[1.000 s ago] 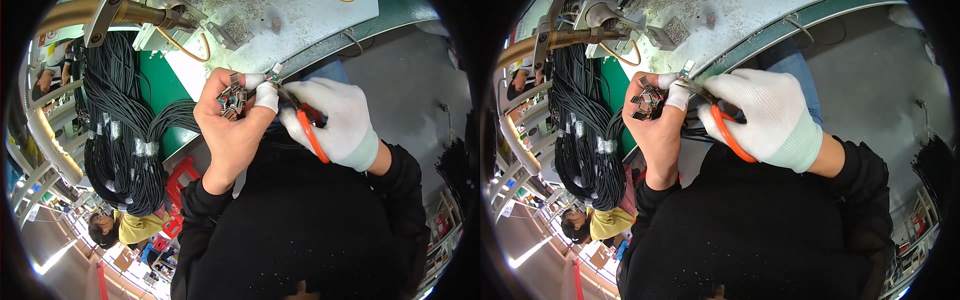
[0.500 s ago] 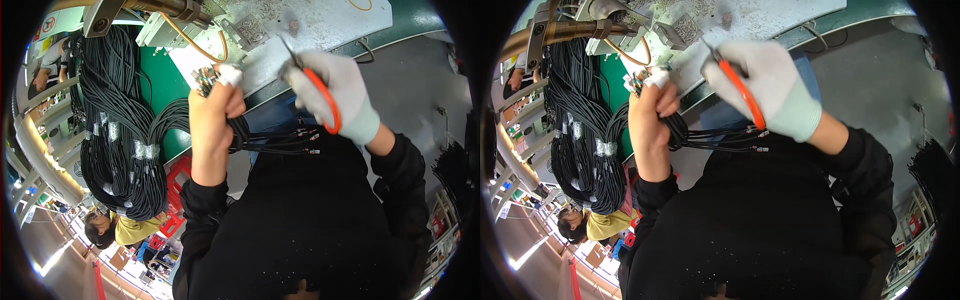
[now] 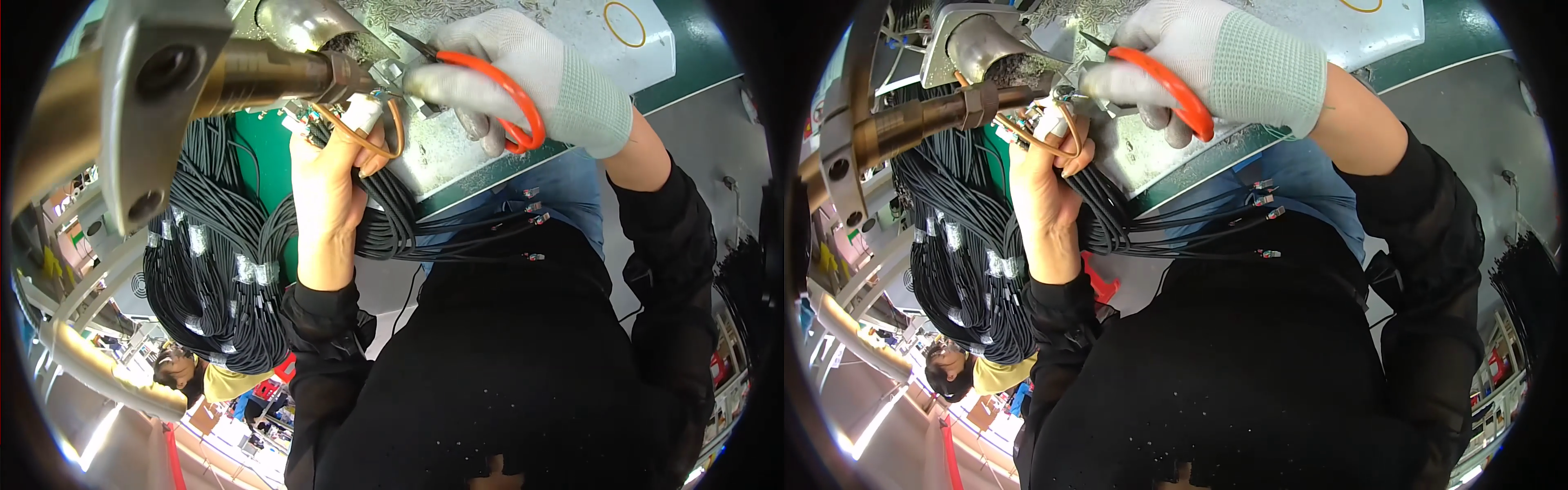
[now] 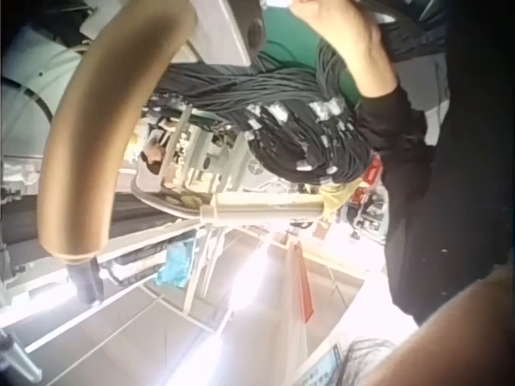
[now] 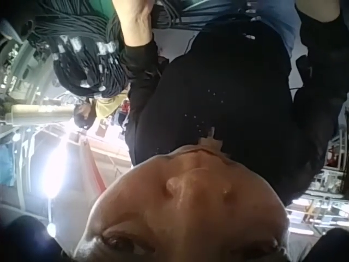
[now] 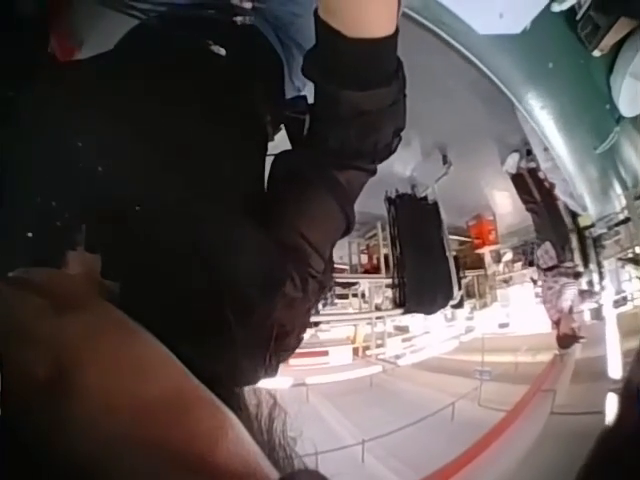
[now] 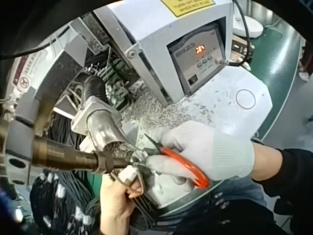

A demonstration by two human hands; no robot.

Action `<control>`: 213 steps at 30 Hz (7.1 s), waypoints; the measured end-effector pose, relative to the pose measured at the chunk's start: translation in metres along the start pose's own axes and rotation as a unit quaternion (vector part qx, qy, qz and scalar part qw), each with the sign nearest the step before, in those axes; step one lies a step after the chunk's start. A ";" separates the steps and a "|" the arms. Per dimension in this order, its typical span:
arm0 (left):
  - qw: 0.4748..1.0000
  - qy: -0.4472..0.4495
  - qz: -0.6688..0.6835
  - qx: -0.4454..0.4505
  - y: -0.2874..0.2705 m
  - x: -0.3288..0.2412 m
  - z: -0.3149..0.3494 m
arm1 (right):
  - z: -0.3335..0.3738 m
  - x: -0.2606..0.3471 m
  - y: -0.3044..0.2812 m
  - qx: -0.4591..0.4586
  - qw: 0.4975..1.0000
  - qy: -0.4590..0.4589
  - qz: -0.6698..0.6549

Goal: The person trims the ends of wires using shears and then inserts them into a machine to strip the insulation. This process is repeated for several bundles of cables throughout the video.

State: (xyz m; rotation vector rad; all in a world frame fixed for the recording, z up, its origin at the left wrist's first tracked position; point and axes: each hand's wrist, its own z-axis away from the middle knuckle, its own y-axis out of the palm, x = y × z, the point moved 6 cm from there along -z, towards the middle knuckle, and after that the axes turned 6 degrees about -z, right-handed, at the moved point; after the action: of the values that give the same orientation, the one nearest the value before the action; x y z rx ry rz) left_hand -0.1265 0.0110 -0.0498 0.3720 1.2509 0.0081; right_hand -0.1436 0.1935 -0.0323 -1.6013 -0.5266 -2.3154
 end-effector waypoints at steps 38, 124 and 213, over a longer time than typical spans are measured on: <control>0.934 0.086 -0.344 -0.049 0.007 -0.020 -0.003 | -0.012 0.003 0.004 0.077 0.996 0.032 -0.035; 0.839 0.180 -0.430 0.280 0.093 -0.010 0.095 | 0.123 -0.022 0.046 0.071 0.973 0.056 -0.214; 0.949 0.039 -0.300 -0.089 -0.003 -0.014 -0.009 | -0.012 0.012 0.001 -0.006 0.978 -0.175 0.117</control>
State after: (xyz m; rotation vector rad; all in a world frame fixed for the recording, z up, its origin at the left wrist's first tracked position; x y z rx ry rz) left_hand -0.1401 0.0075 -0.0398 -0.1769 1.3892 -0.3860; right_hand -0.1570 0.1867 -0.0246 -1.9740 -0.3712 -1.8813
